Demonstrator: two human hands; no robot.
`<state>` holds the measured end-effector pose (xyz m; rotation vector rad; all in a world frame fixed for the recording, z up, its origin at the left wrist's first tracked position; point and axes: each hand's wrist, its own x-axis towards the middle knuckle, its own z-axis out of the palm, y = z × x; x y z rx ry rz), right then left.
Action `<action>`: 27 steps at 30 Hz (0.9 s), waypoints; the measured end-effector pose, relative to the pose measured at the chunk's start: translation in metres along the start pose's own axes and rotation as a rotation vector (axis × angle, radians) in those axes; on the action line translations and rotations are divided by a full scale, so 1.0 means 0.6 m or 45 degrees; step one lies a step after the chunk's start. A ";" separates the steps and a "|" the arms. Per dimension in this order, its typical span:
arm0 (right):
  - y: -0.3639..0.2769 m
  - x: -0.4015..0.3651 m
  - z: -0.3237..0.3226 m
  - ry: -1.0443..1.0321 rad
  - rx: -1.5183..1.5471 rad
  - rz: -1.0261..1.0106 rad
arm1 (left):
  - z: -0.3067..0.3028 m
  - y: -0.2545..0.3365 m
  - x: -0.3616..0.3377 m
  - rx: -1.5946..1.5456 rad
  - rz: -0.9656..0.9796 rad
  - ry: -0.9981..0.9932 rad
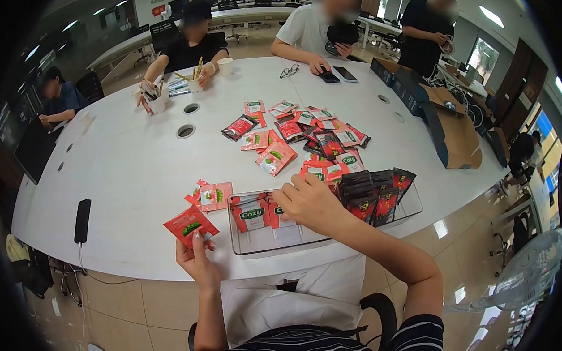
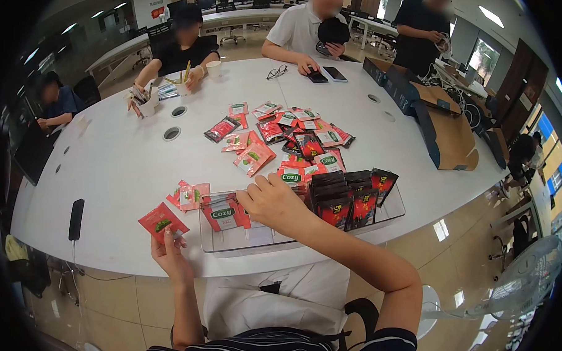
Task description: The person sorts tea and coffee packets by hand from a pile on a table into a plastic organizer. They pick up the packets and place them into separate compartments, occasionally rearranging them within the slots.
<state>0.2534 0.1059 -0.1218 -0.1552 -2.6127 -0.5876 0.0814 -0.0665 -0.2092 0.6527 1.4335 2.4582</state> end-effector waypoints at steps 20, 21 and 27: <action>-0.070 0.003 -0.102 -0.370 2.001 0.640 | 0.023 0.055 -0.045 0.525 0.965 -0.637; -0.074 0.001 -0.091 -0.248 2.203 0.618 | 0.021 0.055 -0.046 0.563 1.038 -0.692; -0.032 -0.031 -0.100 -0.059 1.943 0.742 | 0.001 0.004 -0.029 0.626 0.935 -0.583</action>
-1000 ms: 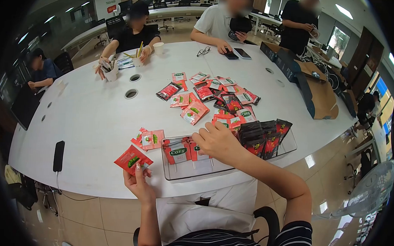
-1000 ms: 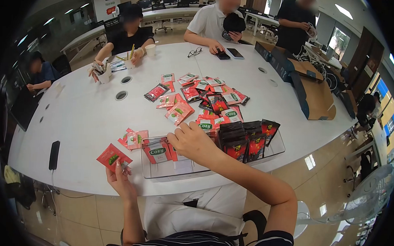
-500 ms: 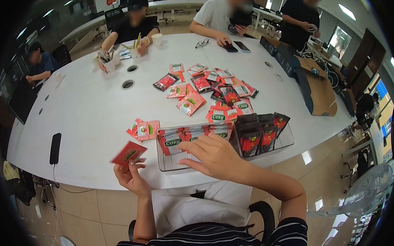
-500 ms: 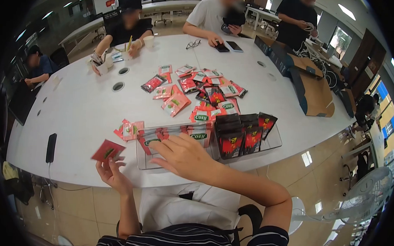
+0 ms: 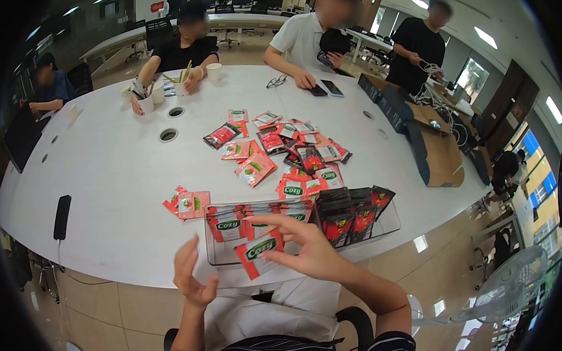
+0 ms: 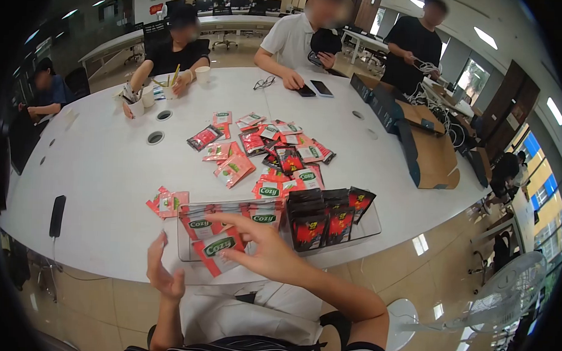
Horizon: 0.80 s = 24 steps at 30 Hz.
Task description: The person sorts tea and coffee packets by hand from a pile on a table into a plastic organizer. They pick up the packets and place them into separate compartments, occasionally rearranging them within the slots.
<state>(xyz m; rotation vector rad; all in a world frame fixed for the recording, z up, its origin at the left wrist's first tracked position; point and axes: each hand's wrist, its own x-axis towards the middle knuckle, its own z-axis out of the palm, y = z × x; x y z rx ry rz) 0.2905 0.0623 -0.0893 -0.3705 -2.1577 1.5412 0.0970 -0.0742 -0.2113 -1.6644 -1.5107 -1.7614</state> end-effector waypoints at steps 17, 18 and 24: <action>0.055 -0.013 -0.109 0.600 -0.296 0.058 | 0.018 -0.007 0.051 -0.514 -0.707 -0.240; 0.048 -0.013 -0.111 0.545 -0.441 0.084 | 0.018 -0.007 0.052 -0.508 -0.700 -0.248; 0.042 -0.005 -0.084 0.209 -1.063 -0.019 | 0.011 -0.008 0.044 -0.503 -0.697 -0.294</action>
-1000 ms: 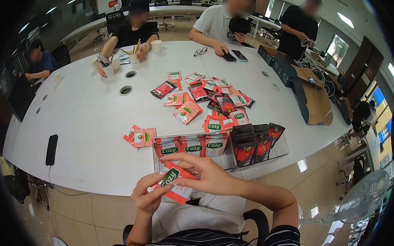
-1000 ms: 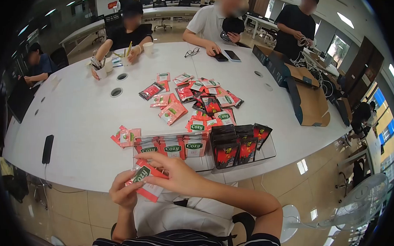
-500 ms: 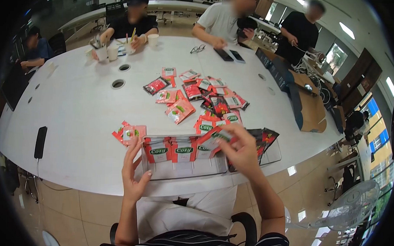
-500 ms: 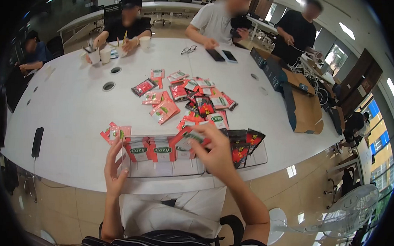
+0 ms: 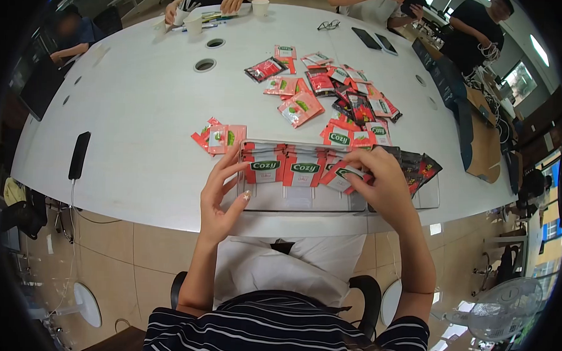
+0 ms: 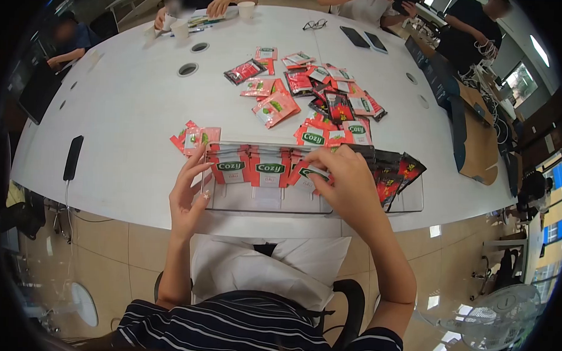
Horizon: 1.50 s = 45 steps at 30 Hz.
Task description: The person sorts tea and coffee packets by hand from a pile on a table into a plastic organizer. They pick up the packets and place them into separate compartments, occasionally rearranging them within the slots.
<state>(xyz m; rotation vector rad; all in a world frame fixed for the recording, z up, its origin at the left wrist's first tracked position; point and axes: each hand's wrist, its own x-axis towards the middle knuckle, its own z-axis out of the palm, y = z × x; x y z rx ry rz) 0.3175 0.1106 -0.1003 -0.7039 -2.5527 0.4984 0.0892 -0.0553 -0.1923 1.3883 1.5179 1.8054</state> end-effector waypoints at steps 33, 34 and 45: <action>-0.058 -0.028 0.064 -0.594 -0.203 0.029 | 0.004 0.003 0.002 -0.030 0.015 0.076; -0.053 -0.028 0.066 -0.576 -0.230 0.036 | 0.005 0.003 0.002 -0.035 0.025 0.073; -0.045 -0.020 0.064 -0.526 -0.279 0.019 | 0.005 0.001 0.006 -0.039 0.026 0.042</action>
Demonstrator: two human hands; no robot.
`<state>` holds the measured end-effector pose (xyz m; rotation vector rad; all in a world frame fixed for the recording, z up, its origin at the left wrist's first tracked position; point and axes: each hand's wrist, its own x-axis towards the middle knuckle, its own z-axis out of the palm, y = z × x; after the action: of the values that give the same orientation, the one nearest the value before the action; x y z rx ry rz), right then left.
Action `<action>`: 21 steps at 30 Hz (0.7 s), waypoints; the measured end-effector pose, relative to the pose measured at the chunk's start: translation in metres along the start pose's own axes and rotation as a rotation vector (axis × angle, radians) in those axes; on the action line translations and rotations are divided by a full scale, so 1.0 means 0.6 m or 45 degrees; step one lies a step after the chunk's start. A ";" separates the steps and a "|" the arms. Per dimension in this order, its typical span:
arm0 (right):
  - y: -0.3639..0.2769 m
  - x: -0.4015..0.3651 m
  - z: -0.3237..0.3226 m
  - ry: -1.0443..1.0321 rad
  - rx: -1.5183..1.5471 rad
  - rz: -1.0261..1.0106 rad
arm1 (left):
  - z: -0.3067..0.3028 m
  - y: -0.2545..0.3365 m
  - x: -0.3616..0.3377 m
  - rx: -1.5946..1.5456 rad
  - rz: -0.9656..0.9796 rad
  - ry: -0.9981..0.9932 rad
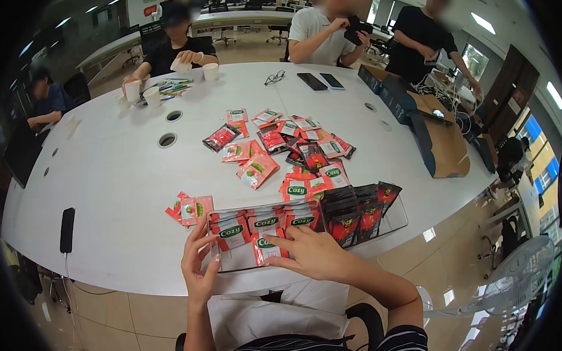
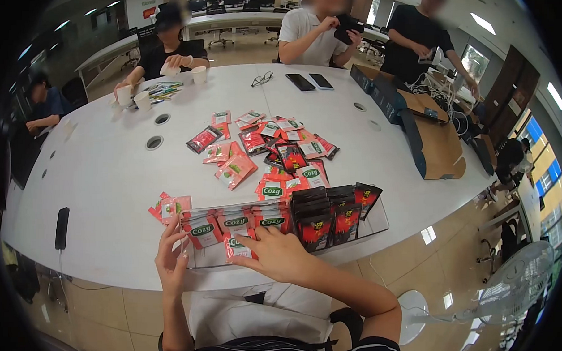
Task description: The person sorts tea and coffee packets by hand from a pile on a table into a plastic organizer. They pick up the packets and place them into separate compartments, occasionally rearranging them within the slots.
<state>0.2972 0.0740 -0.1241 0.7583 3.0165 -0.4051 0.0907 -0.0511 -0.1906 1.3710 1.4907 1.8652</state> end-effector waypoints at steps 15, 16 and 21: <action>0.013 0.012 -0.016 0.047 0.144 -0.059 | 0.000 -0.002 -0.003 -0.045 -0.015 0.103; 0.015 0.013 -0.012 0.061 0.137 -0.068 | 0.000 -0.001 -0.003 -0.052 -0.020 0.104; 0.004 0.004 -0.025 0.056 0.158 -0.026 | -0.002 -0.005 -0.004 -0.064 -0.027 0.105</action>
<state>0.2970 0.0808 -0.1103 0.7537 3.0656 -0.5893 0.0903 -0.0525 -0.1943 1.2645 1.4810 1.9540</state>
